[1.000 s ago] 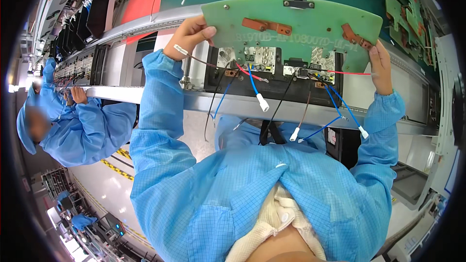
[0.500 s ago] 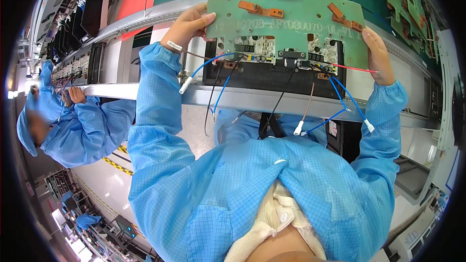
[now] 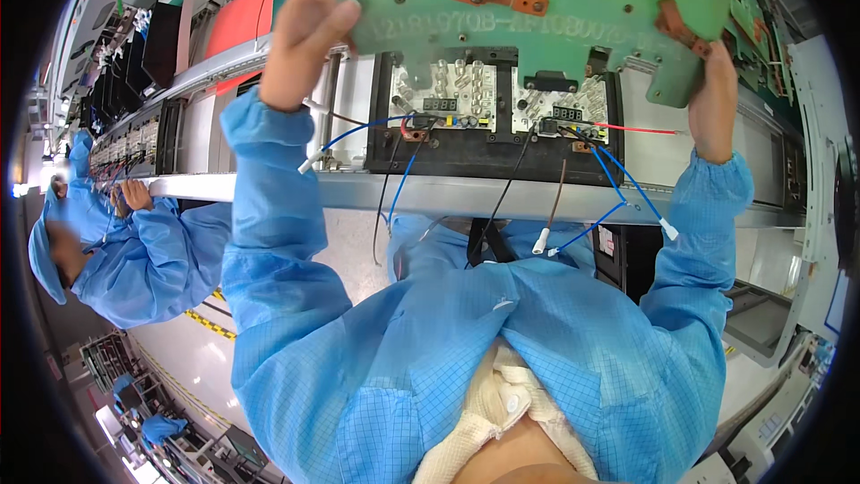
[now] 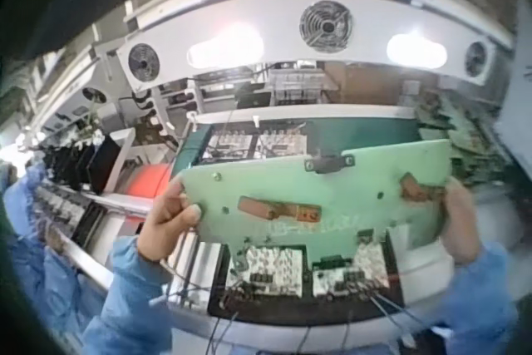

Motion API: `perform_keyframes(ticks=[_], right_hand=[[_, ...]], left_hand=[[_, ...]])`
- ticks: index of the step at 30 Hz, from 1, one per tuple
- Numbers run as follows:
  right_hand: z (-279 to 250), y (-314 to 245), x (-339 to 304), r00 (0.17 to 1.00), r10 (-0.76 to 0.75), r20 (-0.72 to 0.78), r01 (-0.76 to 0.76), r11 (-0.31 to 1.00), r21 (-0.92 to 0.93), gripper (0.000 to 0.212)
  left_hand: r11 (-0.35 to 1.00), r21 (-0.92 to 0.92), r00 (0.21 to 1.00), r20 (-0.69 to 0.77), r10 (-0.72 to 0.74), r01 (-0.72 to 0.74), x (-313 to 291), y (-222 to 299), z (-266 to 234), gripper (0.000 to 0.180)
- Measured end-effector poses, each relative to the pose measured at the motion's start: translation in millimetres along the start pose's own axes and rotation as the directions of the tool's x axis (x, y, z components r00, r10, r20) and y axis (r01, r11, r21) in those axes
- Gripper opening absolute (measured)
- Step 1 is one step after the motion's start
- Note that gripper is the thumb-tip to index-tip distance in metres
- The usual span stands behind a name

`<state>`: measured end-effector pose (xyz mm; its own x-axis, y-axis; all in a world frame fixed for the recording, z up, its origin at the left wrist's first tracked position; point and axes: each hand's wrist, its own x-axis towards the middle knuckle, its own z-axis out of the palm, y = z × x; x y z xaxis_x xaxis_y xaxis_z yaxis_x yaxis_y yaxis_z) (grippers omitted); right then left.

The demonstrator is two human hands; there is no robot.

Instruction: Mounting components and connecting wires to printed circuit boards on an electronics assembly line.

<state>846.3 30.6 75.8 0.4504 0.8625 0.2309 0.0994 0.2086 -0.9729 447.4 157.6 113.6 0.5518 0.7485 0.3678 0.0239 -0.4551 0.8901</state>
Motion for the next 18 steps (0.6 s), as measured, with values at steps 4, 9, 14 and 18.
perform_keyframes(ticks=[4, 9, 14, 18], right_hand=[[-38.3, -25.7, 10.1, 0.939, -0.342, -0.026, 0.343, 0.937, 0.069, 0.052], [-2.5, -67.1, -12.8, 0.686, -0.614, -0.39, 0.686, 0.725, 0.066, 0.056], [48.5, -83.5, -63.3, 0.558, -0.691, -0.46, 0.709, 0.685, -0.168, 0.051], [59.6, -88.5, -115.0, 0.62, -0.577, -0.532, 0.684, 0.729, 0.007, 0.064]], left_hand=[[0.979, 0.075, 0.978, -0.069, 0.196, -0.191, 19.0, 27.8, -16.5, 0.045], [0.838, 0.205, 0.85, -0.041, 0.524, -0.506, 23.7, 92.0, -17.0, 0.031], [0.743, 0.281, 0.791, 0.128, 0.599, -0.608, 25.9, 150.0, -13.6, 0.056], [0.717, 0.222, 0.75, 0.149, 0.644, -0.661, 28.8, 148.5, -21.3, 0.043]])
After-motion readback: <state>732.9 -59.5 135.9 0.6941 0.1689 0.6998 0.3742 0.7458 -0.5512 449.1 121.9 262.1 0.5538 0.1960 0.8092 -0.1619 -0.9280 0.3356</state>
